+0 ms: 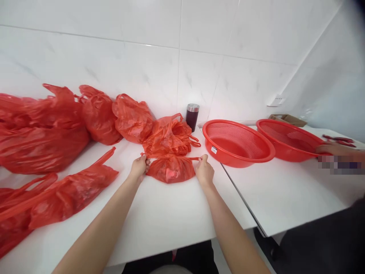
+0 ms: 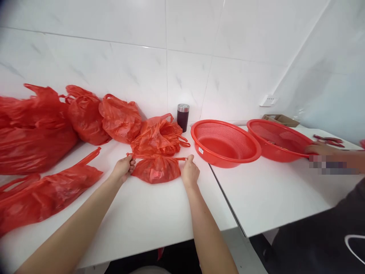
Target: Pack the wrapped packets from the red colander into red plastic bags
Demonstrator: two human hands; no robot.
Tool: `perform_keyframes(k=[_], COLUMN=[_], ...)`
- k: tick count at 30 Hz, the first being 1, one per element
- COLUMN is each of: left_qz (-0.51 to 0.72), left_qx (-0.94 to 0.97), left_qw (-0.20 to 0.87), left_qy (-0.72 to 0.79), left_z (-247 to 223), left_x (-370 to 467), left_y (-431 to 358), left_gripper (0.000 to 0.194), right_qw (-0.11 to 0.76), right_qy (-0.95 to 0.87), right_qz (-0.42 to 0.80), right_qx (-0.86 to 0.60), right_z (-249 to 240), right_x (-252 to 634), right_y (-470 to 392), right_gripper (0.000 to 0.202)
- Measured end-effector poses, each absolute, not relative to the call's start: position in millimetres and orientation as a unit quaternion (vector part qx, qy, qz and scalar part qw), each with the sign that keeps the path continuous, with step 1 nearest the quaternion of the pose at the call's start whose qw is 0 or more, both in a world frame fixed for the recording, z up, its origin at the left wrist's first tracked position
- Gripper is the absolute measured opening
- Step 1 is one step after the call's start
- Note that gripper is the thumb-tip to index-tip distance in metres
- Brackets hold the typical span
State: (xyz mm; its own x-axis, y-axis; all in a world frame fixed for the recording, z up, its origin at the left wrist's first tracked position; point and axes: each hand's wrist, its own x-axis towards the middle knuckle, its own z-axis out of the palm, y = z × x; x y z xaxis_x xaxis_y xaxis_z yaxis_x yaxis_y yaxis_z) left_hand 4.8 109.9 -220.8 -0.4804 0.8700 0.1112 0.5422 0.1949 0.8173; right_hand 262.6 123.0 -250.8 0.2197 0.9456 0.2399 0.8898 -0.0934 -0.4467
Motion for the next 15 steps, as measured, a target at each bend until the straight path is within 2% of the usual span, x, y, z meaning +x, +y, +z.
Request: perform_keyframes(k=[3, 6, 9, 13, 15], left_qz=[0.485, 0.475, 0.362, 0.215, 0.175], left_qx=[0.504, 0.611, 0.727, 0.773, 0.783], left_qw=[0.144, 0.087, 0.091, 0.134, 0.165], left_qy=[0.701, 0.628, 0.576, 0.582, 0.574], left_z=[-209, -197, -190, -164, -136], left_x=[19, 47, 76, 79, 60], left_y=[100, 91, 93, 97, 82], left_gripper=[0.024, 0.033, 0.028, 0.009, 0.016], right_qw=[0.302, 0.35, 0.399, 0.451, 0.47], right_qy=[-0.615, -0.619, -0.618, -0.607, -0.594], right_qz=[0.074, 0.1, 0.127, 0.156, 0.181], right_qx=[-0.725, -0.696, -0.665, -0.635, -0.627], right_z=[-253, -254, -253, -251, -252], right_x=[267, 272, 275, 280, 284], right_y=[125, 124, 121, 119, 119], right_gripper=[0.021, 0.022, 0.026, 0.031, 0.035])
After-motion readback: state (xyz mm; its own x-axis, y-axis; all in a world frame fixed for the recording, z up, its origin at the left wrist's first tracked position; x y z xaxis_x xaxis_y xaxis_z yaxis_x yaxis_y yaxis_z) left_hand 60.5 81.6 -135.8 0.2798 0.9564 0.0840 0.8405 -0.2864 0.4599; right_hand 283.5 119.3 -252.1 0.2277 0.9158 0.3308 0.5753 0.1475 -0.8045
